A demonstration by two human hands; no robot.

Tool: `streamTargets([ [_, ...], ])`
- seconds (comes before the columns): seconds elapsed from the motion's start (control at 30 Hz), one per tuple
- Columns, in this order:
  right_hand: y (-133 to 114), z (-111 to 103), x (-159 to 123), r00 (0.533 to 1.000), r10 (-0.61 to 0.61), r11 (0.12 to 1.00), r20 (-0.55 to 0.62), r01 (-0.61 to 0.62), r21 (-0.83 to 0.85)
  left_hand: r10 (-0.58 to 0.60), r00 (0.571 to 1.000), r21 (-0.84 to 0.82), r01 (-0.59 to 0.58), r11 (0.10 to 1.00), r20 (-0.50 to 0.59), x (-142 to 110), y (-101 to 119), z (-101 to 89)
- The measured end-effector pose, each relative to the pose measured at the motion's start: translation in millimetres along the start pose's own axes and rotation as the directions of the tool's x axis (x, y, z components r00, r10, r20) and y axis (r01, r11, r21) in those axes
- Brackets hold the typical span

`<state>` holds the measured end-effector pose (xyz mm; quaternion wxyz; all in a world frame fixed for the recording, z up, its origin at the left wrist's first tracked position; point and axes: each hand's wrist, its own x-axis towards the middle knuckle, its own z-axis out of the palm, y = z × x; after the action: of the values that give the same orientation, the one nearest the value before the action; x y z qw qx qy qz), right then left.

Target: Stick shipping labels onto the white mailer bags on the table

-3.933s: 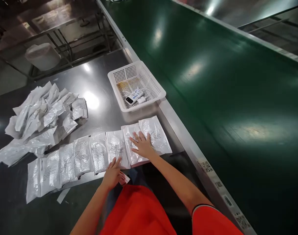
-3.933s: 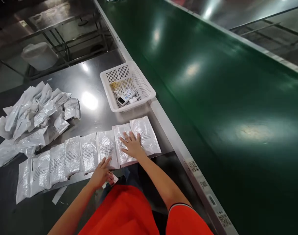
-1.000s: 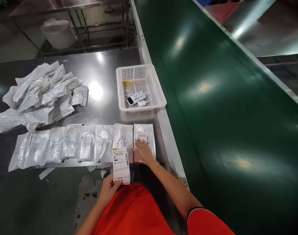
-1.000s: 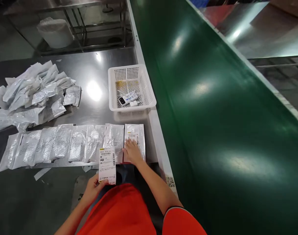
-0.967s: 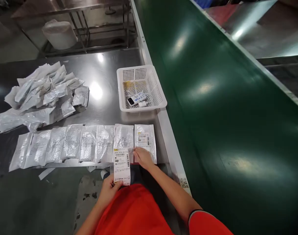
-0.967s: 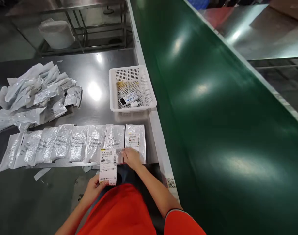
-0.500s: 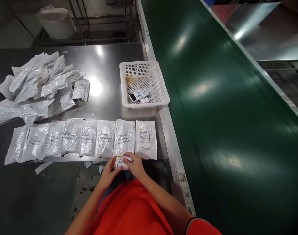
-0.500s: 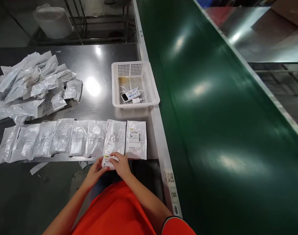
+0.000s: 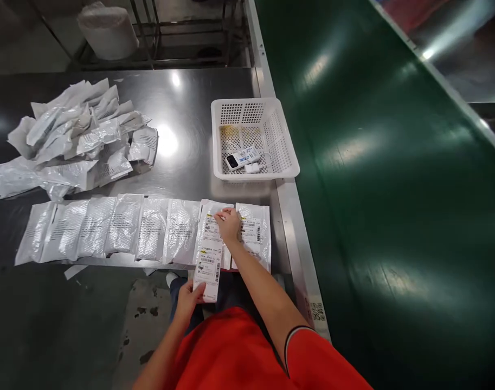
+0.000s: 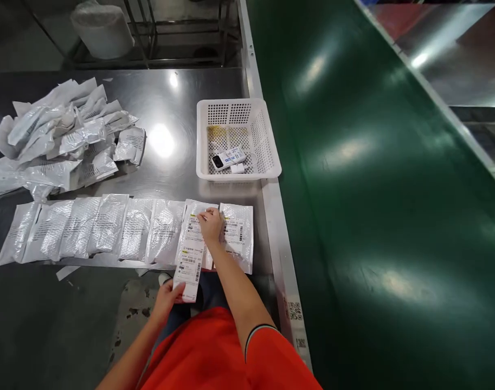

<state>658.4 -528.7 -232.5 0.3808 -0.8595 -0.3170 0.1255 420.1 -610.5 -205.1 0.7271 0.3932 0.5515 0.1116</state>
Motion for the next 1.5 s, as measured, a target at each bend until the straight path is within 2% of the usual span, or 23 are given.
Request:
streamTargets([
  [0.1, -1, 5, -7, 0.999, -0.025, 0.998, -0.025, 0.024, -0.051, -0.054, 0.998, 0.062, 0.052, 0.997, 0.035, -24, -20, -14.3],
  [0.17, -1, 6, -22, 0.996, -0.088, 0.984, -0.026, 0.083, -0.159, -0.064, 0.996, 0.116, 0.056, 0.992, 0.061, -43, -28, -24.6],
  [0.23, -1, 10, -40, 0.972, -0.220, 0.927, 0.084, 0.236, -0.293, -0.036, 0.997, 0.197, 0.021, 0.980, 0.073, -61, -30, -36.0],
  [0.27, -1, 12, -48, 0.943, -0.284, 0.881, 0.173, 0.328, -0.342, -0.006, 0.998, 0.243, -0.011, 0.970, 0.069, -68, -28, -41.9],
  [0.33, -1, 18, -57, 0.880, -0.345, 0.800, 0.326, 0.457, -0.388, 0.067, 0.996, 0.321, -0.080, 0.944, 0.052, -78, -18, -53.4],
  [0.37, -1, 21, -58, 0.865, -0.345, 0.777, 0.365, 0.481, -0.407, 0.110, 0.993, 0.349, -0.119, 0.930, 0.046, -80, -10, -58.6],
  [0.43, -3, 25, -52, 0.862, -0.322, 0.753, 0.392, 0.484, -0.445, 0.202, 0.978, 0.390, -0.208, 0.897, 0.058, -79, 10, -67.5],
  [0.53, -8, 26, -44, 0.881, -0.281, 0.752, 0.382, 0.449, -0.483, 0.344, 0.934, 0.448, -0.349, 0.823, 0.096, -71, 41, -78.5],
  [0.6, -11, 21, -52, 0.885, -0.277, 0.775, 0.374, 0.436, -0.458, 0.423, 0.900, 0.456, -0.423, 0.783, 0.109, -66, 58, -86.3],
  [0.67, -14, 14, -75, 0.865, -0.308, 0.833, 0.396, 0.447, -0.327, 0.467, 0.873, 0.436, -0.477, 0.763, 0.136, -62, 69, -95.7],
  [0.73, -20, 8, -106, 0.857, -0.303, 0.925, 0.416, 0.369, -0.088, 0.473, 0.856, 0.400, -0.515, 0.758, 0.207, -60, 74, -106.5],
  [0.8, -35, 4, -133, 0.900, -0.177, 0.974, 0.399, 0.102, 0.202, 0.459, 0.836, 0.361, -0.546, 0.756, 0.301, -59, 75, -118.1],
  [0.83, -47, 2, -142, 0.914, -0.090, 0.937, 0.395, -0.057, 0.346, 0.453, 0.821, 0.344, -0.561, 0.753, 0.348, -58, 75, -123.9],
  [0.9, -75, 1, -150, 0.910, 0.028, 0.781, 0.414, -0.278, 0.559, 0.432, 0.790, 0.326, -0.585, 0.743, 0.435, -57, 72, -135.8],
  [0.93, -90, 0, -151, 0.903, 0.050, 0.718, 0.428, -0.330, 0.613, 0.410, 0.781, 0.323, -0.586, 0.744, 0.472, -56, 70, -141.8],
  [0.97, -104, -2, -151, 0.897, 0.057, 0.690, 0.437, -0.352, 0.632, 0.377, 0.778, 0.325, -0.574, 0.751, 0.504, -55, 67, -147.6],
  [1.03, -127, -6, -152, 0.897, 0.072, 0.714, 0.435, -0.351, 0.605, 0.306, 0.797, 0.348, -0.526, 0.776, 0.522, -52, 62, -157.2],
  [1.07, -135, -9, -154, 0.903, 0.082, 0.740, 0.422, -0.339, 0.581, 0.294, 0.818, 0.361, -0.501, 0.787, 0.494, -49, 60, -160.2],
  [1.13, -144, -14, -162, 0.918, 0.072, 0.791, 0.389, -0.290, 0.539, 0.340, 0.864, 0.346, -0.469, 0.813, 0.373, -43, 62, -159.9],
  [1.2, -146, -19, -170, 0.929, 0.035, 0.843, 0.369, -0.226, 0.489, 0.373, 0.892, 0.226, -0.430, 0.874, 0.256, -35, 72, -149.9],
  [1.3, -141, -20, -171, 0.942, -0.034, 0.908, 0.334, -0.111, 0.404, 0.293, 0.928, 0.008, -0.303, 0.953, 0.230, -17, 93, -122.5],
  [1.4, -126, -8, -146, 0.963, -0.094, 0.921, 0.251, -0.011, 0.390, 0.228, 0.960, -0.067, -0.220, 0.973, 0.161, 4, 100, -95.6],
  [1.5, -106, 21, -97, 0.975, -0.089, 0.934, 0.203, 0.011, 0.357, 0.139, 0.988, -0.109, -0.132, 0.985, 0.059, 19, 82, -80.0],
])
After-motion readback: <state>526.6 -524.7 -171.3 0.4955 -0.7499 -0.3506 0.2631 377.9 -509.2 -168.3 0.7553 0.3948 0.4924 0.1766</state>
